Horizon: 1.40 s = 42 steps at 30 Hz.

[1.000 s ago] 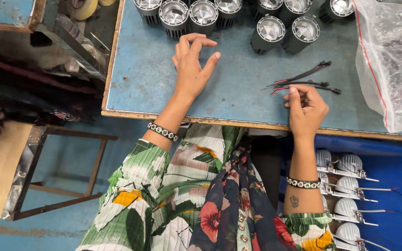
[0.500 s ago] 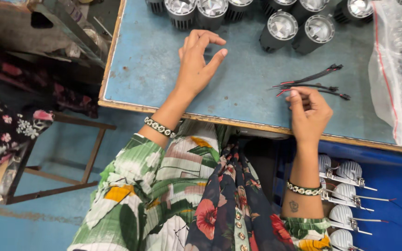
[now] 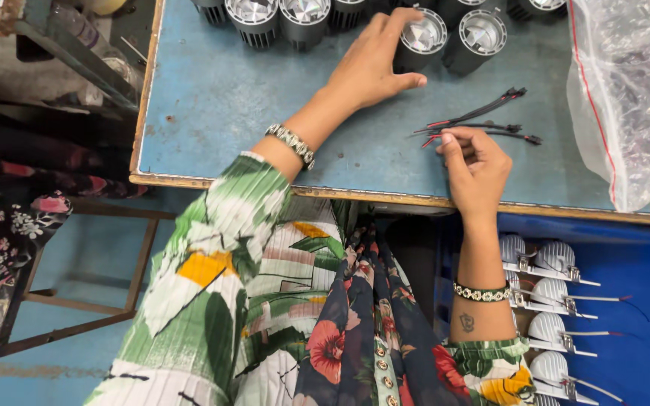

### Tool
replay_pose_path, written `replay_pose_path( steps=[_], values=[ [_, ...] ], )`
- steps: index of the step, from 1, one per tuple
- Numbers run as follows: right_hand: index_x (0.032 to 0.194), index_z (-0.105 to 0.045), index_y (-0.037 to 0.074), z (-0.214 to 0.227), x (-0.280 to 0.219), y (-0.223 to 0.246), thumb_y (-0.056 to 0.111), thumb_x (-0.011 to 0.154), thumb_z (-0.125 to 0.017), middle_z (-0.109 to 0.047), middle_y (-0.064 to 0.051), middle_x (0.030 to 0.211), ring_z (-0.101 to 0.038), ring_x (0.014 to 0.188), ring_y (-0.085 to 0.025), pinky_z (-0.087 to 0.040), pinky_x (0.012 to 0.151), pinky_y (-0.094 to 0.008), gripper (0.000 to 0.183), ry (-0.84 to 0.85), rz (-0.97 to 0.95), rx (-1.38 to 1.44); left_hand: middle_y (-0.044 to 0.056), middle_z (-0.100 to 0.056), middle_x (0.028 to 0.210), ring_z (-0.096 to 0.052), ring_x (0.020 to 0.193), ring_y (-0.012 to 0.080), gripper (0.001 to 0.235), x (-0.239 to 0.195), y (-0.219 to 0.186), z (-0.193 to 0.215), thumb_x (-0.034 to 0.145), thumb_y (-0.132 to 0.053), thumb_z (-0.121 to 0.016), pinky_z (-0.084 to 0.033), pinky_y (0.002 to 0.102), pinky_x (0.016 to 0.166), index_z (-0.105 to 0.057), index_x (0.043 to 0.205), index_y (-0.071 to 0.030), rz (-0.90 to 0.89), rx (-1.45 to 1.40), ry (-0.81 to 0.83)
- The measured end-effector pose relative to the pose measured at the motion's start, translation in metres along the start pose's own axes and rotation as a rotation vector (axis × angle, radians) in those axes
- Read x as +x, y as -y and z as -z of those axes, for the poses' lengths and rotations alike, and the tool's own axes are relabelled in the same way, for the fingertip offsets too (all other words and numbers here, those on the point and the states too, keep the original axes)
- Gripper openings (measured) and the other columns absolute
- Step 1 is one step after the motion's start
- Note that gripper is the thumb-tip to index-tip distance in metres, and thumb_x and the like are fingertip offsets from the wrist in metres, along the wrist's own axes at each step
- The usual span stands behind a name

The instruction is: The person repeatedly picks up a cylindrical LED light housing and a short wire, inserts the wire into the housing, and places the assembled unit on the table. The process is repeated for multiple units.

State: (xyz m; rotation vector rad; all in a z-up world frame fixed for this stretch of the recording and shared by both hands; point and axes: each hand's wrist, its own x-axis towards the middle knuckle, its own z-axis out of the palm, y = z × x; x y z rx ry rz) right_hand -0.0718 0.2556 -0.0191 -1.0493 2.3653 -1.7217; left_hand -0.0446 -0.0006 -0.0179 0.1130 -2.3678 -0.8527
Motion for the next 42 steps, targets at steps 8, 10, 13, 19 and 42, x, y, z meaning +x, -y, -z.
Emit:
replay_pose_path(
  steps=[8,10,13,19,42],
  values=[
    [0.107,-0.073,0.000,-0.001,0.001,0.002,0.009,0.103,-0.071,-0.073,-0.005,0.085,-0.066,0.073,-0.007,-0.052,0.065,-0.020,0.011,-0.015,-0.004,0.014,0.009,-0.065,0.122,-0.064,0.118,0.0340,0.071,-0.003,0.011,0.018,0.082,-0.028,-0.095,-0.051,0.043,0.098,-0.047,0.133,-0.020,-0.167,-0.074,0.011],
    [0.108,-0.073,0.000,-0.001,-0.001,0.000,0.010,0.104,-0.071,-0.073,-0.005,0.085,-0.065,0.072,-0.007,-0.051,0.065,-0.020,0.011,-0.018,-0.029,0.023,0.010,-0.065,0.130,-0.066,0.123,0.0328,0.075,-0.016,0.010,0.026,0.084,-0.026,-0.095,-0.054,0.041,0.103,-0.043,0.138,-0.019,-0.153,-0.270,0.032],
    [0.109,-0.073,-0.001,0.001,0.001,-0.003,0.010,0.105,-0.071,-0.073,-0.004,0.086,-0.065,0.073,-0.007,-0.051,0.065,-0.021,0.012,-0.004,-0.038,0.025,0.011,-0.065,0.122,-0.070,0.112,0.0296,0.091,-0.022,0.009,0.032,0.076,-0.031,-0.097,-0.056,0.039,0.096,-0.037,0.142,-0.017,0.020,-0.386,0.088],
    [0.107,-0.073,-0.002,0.000,-0.004,-0.002,0.010,0.105,-0.071,-0.072,-0.005,0.086,-0.065,0.072,-0.008,-0.052,0.066,-0.022,0.013,-0.083,-0.027,-0.005,0.010,-0.074,0.121,-0.075,0.109,0.0258,0.085,-0.017,0.003,0.038,0.078,-0.033,-0.096,-0.059,0.036,0.093,-0.045,0.145,-0.019,0.089,-0.440,0.231],
    [0.112,-0.076,0.016,0.075,-0.005,-0.042,0.013,0.098,-0.077,-0.067,-0.005,0.115,-0.057,0.118,-0.028,-0.039,0.103,-0.046,0.015,-0.143,0.191,-0.947,0.014,-0.067,0.123,-0.059,0.121,0.0384,0.090,-0.028,-0.002,0.047,0.072,-0.034,-0.092,-0.039,0.053,0.101,-0.039,0.143,-0.020,-0.058,-0.214,0.354]
  ],
)
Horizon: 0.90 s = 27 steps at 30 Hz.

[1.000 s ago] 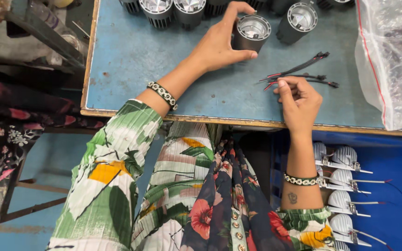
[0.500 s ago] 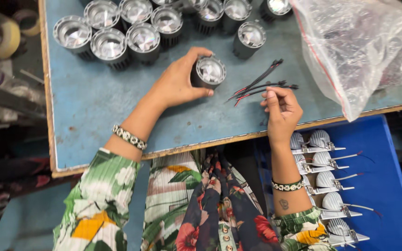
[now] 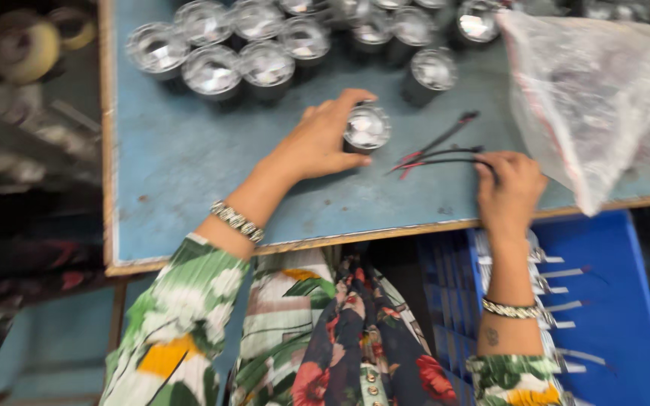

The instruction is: The person repeatedly picks up a cylindrical LED light housing and a short wire, inserts the wire into the housing, and places the assembled unit on the table. The process is repeated for multiple units.

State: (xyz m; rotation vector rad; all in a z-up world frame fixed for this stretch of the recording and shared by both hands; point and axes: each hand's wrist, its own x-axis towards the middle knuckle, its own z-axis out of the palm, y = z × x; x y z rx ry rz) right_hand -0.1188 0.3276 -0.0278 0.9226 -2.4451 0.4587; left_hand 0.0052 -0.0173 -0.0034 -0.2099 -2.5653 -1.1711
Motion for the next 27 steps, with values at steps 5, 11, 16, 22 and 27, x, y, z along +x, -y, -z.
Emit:
replay_pose_path(
  steps=[5,11,16,22,27],
  values=[
    [0.110,-0.071,0.013,-0.002,-0.011,-0.015,0.010,0.101,-0.074,-0.065,-0.005,0.115,-0.057,0.119,-0.027,-0.039,0.107,-0.043,0.010,0.005,0.058,0.002,0.010,-0.065,0.130,-0.059,0.121,0.0370,0.092,0.000,0.005,-0.002,0.070,-0.033,-0.094,-0.040,0.055,0.098,-0.037,0.141,-0.021,-0.029,-0.009,-0.033],
    [0.126,-0.068,0.007,0.026,-0.001,0.050,0.009,0.104,-0.075,-0.065,-0.008,0.127,-0.055,0.120,-0.029,-0.041,0.111,-0.041,0.023,-0.104,0.142,0.185,0.007,-0.066,0.127,-0.059,0.123,0.0334,0.091,0.002,0.009,-0.008,0.069,-0.030,-0.092,-0.038,0.058,0.100,-0.037,0.140,-0.023,0.048,0.007,0.008],
    [0.128,-0.065,0.013,0.029,0.011,0.190,0.023,0.088,-0.081,-0.064,-0.006,0.140,-0.051,0.140,-0.031,-0.036,0.114,-0.048,0.044,0.153,0.575,0.462,0.009,-0.064,0.128,-0.058,0.123,0.0351,0.091,0.001,0.007,-0.005,0.069,-0.031,-0.093,-0.040,0.058,0.097,-0.038,0.140,-0.021,0.026,0.029,-0.023],
    [0.145,-0.052,0.010,0.022,0.069,0.282,0.045,0.076,-0.079,-0.056,-0.008,0.147,-0.048,0.141,-0.029,-0.033,0.113,-0.053,0.082,0.364,1.067,0.491,0.009,-0.060,0.134,-0.058,0.121,0.0357,0.090,-0.005,0.008,-0.004,0.071,-0.032,-0.092,-0.042,0.060,0.094,-0.036,0.141,-0.018,-0.026,0.013,-0.047],
    [0.144,-0.052,0.008,0.011,0.091,0.293,0.044,0.073,-0.080,-0.058,-0.008,0.140,-0.051,0.136,-0.026,-0.035,0.112,-0.051,0.084,0.509,1.183,0.524,0.008,-0.064,0.129,-0.060,0.118,0.0357,0.088,0.003,0.015,-0.009,0.070,-0.030,-0.092,-0.045,0.057,0.091,-0.038,0.140,-0.019,-0.055,0.035,-0.044]
  ],
)
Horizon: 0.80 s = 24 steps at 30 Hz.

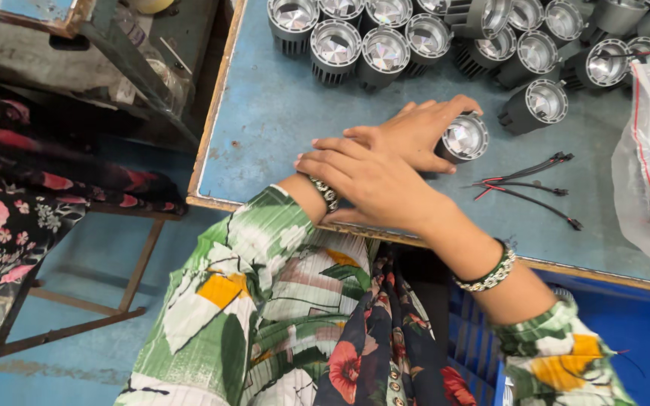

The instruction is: The person repeatedly picks up a cylindrical LED light housing and a short wire, inserts the wire into the housing, and places the assembled unit on the table. The process is repeated for multiple units.

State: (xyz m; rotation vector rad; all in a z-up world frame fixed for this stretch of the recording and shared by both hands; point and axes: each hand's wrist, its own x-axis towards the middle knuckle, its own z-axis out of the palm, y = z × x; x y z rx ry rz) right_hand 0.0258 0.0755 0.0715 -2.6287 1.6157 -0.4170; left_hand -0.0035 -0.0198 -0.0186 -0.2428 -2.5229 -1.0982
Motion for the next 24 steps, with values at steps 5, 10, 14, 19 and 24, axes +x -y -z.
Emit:
replay_pose_path(
  steps=[5,10,14,19,24],
  values=[
    [0.137,-0.058,0.009,0.015,-0.003,-0.012,0.037,0.069,-0.087,-0.063,-0.006,0.131,-0.056,0.129,-0.022,-0.036,0.111,-0.053,0.079,-0.012,0.022,-0.173,0.009,-0.070,0.113,-0.064,0.110,0.0361,0.086,0.023,-0.001,-0.006,0.065,-0.032,-0.088,-0.048,0.052,0.086,-0.040,0.134,-0.015,-0.011,0.235,0.063],
    [0.134,-0.060,0.008,0.035,-0.013,-0.010,0.039,0.063,-0.091,-0.063,-0.008,0.130,-0.056,0.129,-0.024,-0.035,0.110,-0.054,0.083,-0.010,-0.030,-0.234,0.008,-0.071,0.110,-0.069,0.101,0.0310,0.042,0.028,-0.011,-0.015,0.098,-0.026,-0.057,-0.050,0.047,0.088,-0.043,0.138,-0.020,0.062,0.368,0.076],
    [0.142,-0.054,0.002,0.040,-0.033,-0.003,0.053,0.055,-0.087,-0.060,-0.016,0.140,-0.054,0.133,-0.032,-0.032,0.109,-0.055,0.106,-0.090,-0.098,-0.265,0.012,-0.070,0.119,-0.069,0.098,0.0313,0.046,0.014,-0.009,-0.012,0.096,-0.020,-0.060,-0.053,0.044,0.080,-0.042,0.138,-0.015,-0.170,0.251,-0.096],
    [0.150,-0.043,0.001,0.041,-0.114,0.007,0.050,0.082,-0.083,-0.054,-0.018,0.151,-0.049,0.140,-0.037,-0.034,0.118,-0.048,0.093,-0.453,-0.384,-0.041,0.015,-0.072,0.113,-0.068,0.104,0.0391,0.076,-0.001,-0.008,0.000,0.073,-0.028,-0.087,-0.053,0.046,0.085,-0.044,0.134,-0.019,-0.020,-0.041,-0.108],
    [0.127,-0.068,0.004,0.014,-0.217,0.008,0.017,0.102,-0.074,-0.073,-0.010,0.122,-0.070,0.114,-0.030,-0.053,0.102,-0.038,0.029,-0.854,-0.998,0.083,0.017,-0.071,0.114,-0.065,0.111,0.0441,0.082,-0.004,-0.010,0.009,0.073,-0.032,-0.093,-0.051,0.051,0.091,-0.043,0.137,-0.018,0.030,-0.128,-0.043]
  ],
)
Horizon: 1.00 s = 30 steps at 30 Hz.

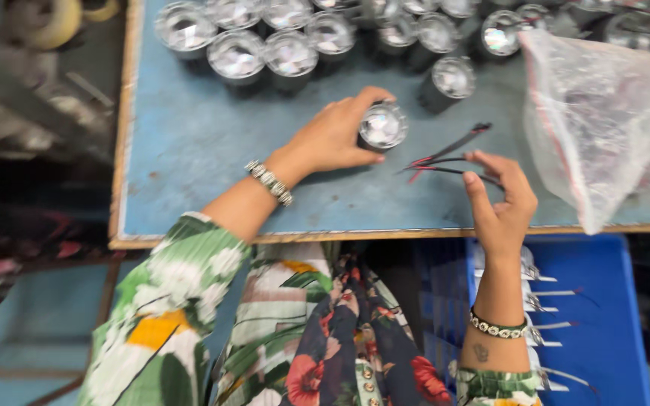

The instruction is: The person repeatedly picks up a cylindrical LED light housing and a short wire, inserts the wire into the housing, and places the assembled unit on the table. The process is repeated for multiple units.

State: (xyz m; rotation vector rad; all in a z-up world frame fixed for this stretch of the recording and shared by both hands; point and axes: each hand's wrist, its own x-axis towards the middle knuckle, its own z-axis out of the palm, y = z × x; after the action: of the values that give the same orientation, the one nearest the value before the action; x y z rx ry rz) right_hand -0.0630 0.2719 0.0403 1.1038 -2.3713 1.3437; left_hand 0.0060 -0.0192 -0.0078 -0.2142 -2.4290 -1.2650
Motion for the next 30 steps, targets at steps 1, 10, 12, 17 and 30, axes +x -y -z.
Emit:
replay_pose_path(
  steps=[1,10,12,17,30],
  values=[
    [0.124,-0.070,0.005,0.007,-0.006,-0.015,0.015,0.101,-0.074,-0.072,-0.010,0.121,-0.069,0.113,-0.029,-0.053,0.102,-0.038,0.026,-0.021,-0.007,-0.108,0.018,-0.071,0.114,-0.064,0.110,0.0446,0.082,0.001,-0.001,0.001,0.073,-0.031,-0.092,-0.050,0.052,0.092,-0.043,0.137,-0.017,-0.014,0.018,0.008],
    [0.111,-0.076,0.009,0.020,-0.024,-0.068,0.010,0.096,-0.075,-0.069,-0.009,0.115,-0.060,0.112,-0.029,-0.044,0.098,-0.042,0.016,-0.022,0.036,-0.573,0.019,-0.067,0.117,-0.062,0.109,0.0433,0.085,-0.001,-0.013,0.007,0.072,-0.032,-0.092,-0.048,0.051,0.092,-0.044,0.141,-0.015,0.017,0.131,0.023],
    [0.103,-0.076,0.009,0.021,-0.021,-0.073,0.011,0.095,-0.077,-0.068,-0.009,0.107,-0.060,0.110,-0.029,-0.044,0.098,-0.042,0.009,-0.001,-0.034,-0.573,0.020,-0.067,0.117,-0.062,0.108,0.0427,0.086,-0.002,-0.013,0.004,0.072,-0.032,-0.093,-0.048,0.050,0.092,-0.044,0.141,-0.014,0.023,0.147,0.019],
    [0.107,-0.069,0.003,0.039,-0.021,-0.068,0.006,0.101,-0.072,-0.068,-0.011,0.108,-0.063,0.107,-0.026,-0.049,0.096,-0.038,0.007,-0.019,-0.047,-0.411,0.018,-0.067,0.117,-0.063,0.111,0.0400,0.085,-0.003,-0.011,0.006,0.072,-0.032,-0.093,-0.050,0.049,0.094,-0.046,0.141,-0.015,-0.013,0.114,0.010],
    [0.114,-0.068,-0.003,-0.072,-0.032,-0.020,0.008,0.103,-0.066,-0.073,-0.010,0.092,-0.070,0.078,-0.015,-0.056,0.074,-0.027,0.016,-0.010,-0.335,0.641,0.010,-0.077,0.104,-0.075,0.092,0.0194,0.057,0.008,0.014,0.009,0.093,-0.057,-0.062,-0.061,0.035,0.084,-0.069,0.117,-0.005,0.593,-1.401,-0.083]
  ],
)
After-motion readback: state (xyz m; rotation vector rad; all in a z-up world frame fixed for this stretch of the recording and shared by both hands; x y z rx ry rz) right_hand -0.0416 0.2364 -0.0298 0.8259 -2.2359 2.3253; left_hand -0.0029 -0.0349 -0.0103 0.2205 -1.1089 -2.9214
